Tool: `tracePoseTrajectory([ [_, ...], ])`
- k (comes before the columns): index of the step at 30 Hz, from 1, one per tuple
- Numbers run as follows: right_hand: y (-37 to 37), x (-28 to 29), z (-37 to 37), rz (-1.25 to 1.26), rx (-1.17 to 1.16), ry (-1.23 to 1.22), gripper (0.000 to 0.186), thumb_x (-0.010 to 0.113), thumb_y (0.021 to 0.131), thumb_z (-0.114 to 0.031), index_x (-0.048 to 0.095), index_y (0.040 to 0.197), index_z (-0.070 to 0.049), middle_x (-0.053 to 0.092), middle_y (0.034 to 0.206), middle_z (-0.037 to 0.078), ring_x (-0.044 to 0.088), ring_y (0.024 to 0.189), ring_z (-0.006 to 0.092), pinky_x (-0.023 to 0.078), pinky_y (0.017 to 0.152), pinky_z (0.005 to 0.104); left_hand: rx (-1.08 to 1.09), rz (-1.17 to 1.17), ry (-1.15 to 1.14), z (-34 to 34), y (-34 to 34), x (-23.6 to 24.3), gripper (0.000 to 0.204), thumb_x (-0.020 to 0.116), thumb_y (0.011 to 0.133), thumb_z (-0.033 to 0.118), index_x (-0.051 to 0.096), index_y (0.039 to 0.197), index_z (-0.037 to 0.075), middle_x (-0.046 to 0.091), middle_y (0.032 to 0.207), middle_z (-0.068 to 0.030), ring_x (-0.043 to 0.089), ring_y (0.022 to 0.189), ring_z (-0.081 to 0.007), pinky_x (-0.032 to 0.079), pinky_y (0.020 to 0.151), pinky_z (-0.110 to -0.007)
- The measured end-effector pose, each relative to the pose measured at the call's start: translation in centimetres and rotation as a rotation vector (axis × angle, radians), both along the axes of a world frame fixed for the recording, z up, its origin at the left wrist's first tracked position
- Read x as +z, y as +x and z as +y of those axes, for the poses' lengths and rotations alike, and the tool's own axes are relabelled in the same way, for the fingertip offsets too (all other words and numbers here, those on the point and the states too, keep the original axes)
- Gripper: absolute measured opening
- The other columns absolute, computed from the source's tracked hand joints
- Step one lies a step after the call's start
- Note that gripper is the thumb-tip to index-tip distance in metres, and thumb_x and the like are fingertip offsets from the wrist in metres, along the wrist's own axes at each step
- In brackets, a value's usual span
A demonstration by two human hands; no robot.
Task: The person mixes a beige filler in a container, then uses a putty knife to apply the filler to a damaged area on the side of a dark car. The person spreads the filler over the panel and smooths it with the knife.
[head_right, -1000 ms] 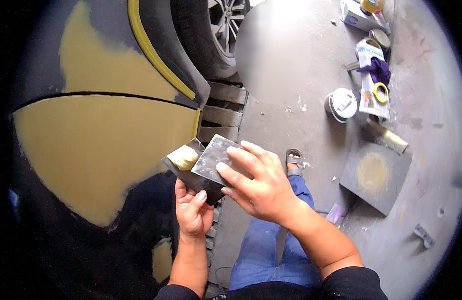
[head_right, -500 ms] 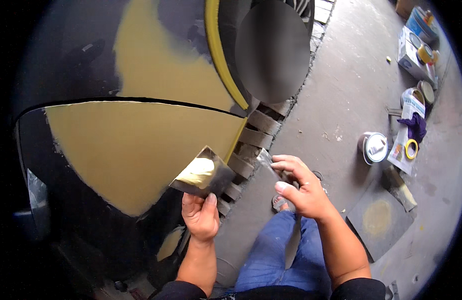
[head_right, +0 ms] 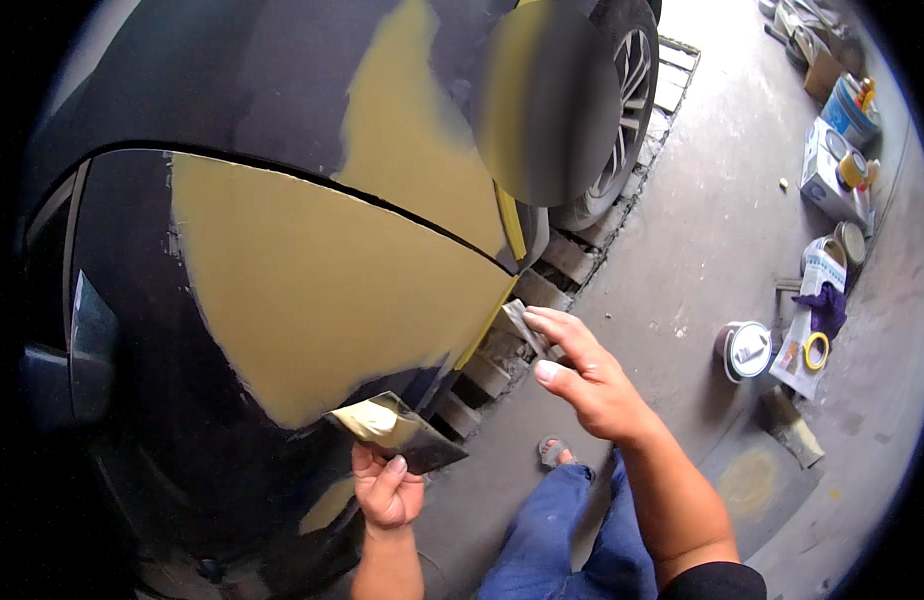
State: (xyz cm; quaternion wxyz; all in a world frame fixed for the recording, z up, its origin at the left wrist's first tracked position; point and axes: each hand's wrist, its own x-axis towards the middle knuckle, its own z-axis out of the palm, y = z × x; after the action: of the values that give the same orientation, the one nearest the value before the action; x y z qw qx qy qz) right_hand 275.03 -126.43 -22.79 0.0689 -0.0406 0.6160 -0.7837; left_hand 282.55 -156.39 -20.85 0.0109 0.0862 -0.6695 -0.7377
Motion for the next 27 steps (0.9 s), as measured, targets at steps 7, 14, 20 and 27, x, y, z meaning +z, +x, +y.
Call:
tracePoseTrajectory([
  [7, -2.1, 1.3, -0.5, -0.037, 0.065, -0.115, 0.052, 0.053, 0.091, -0.025, 0.043, 0.136, -0.002, 0.040, 0.140, 0.014, 0.039, 0.128, 0.0255, 0.031, 0.106, 0.0366, 0.161, -0.001, 0.174, 1.6, 1.8, 1.5, 0.056, 0.044, 0.078, -0.013, 0.052, 0.130, 0.007, 0.054, 0.132, -0.0128, 0.050, 0.124, -0.0275, 0.036, 0.108, -0.047],
  [14, -2.7, 2.1, -3.1, -0.177, 0.090, -0.156, 0.055, 0.051, 0.088, -0.024, 0.042, 0.139, -0.007, 0.040, 0.139, 0.007, 0.045, 0.118, 0.0231, 0.040, 0.097, 0.0353, 0.109, 0.018, 0.254, 2.8, 1.3, 8.0, 0.054, 0.045, 0.076, -0.011, 0.051, 0.128, 0.003, 0.054, 0.130, -0.0150, 0.052, 0.121, -0.0283, 0.039, 0.107, -0.046],
  [20, -5.2, 5.4, -4.3, -0.025, -0.033, -0.167, 0.053, 0.053, 0.089, -0.023, 0.043, 0.135, 0.002, 0.043, 0.137, 0.018, 0.039, 0.130, 0.0276, 0.029, 0.109, 0.0357, 0.007, 0.045, 0.276, 2.4, 0.1, 11.2, 0.055, 0.045, 0.076, -0.012, 0.048, 0.130, 0.003, 0.054, 0.130, -0.0155, 0.052, 0.122, -0.0286, 0.040, 0.106, -0.046],
  [27, -4.5, 6.6, -6.3, 0.173, -0.110, -0.172, 0.051, 0.054, 0.090, -0.019, 0.042, 0.136, -0.001, 0.041, 0.137, 0.017, 0.041, 0.127, 0.0281, 0.031, 0.107, 0.0368, -0.054, 0.016, 0.286, 1.8, -2.6, 12.8, 0.053, 0.043, 0.078, -0.012, 0.046, 0.130, 0.000, 0.055, 0.128, -0.0159, 0.052, 0.122, -0.0293, 0.039, 0.107, -0.047],
])
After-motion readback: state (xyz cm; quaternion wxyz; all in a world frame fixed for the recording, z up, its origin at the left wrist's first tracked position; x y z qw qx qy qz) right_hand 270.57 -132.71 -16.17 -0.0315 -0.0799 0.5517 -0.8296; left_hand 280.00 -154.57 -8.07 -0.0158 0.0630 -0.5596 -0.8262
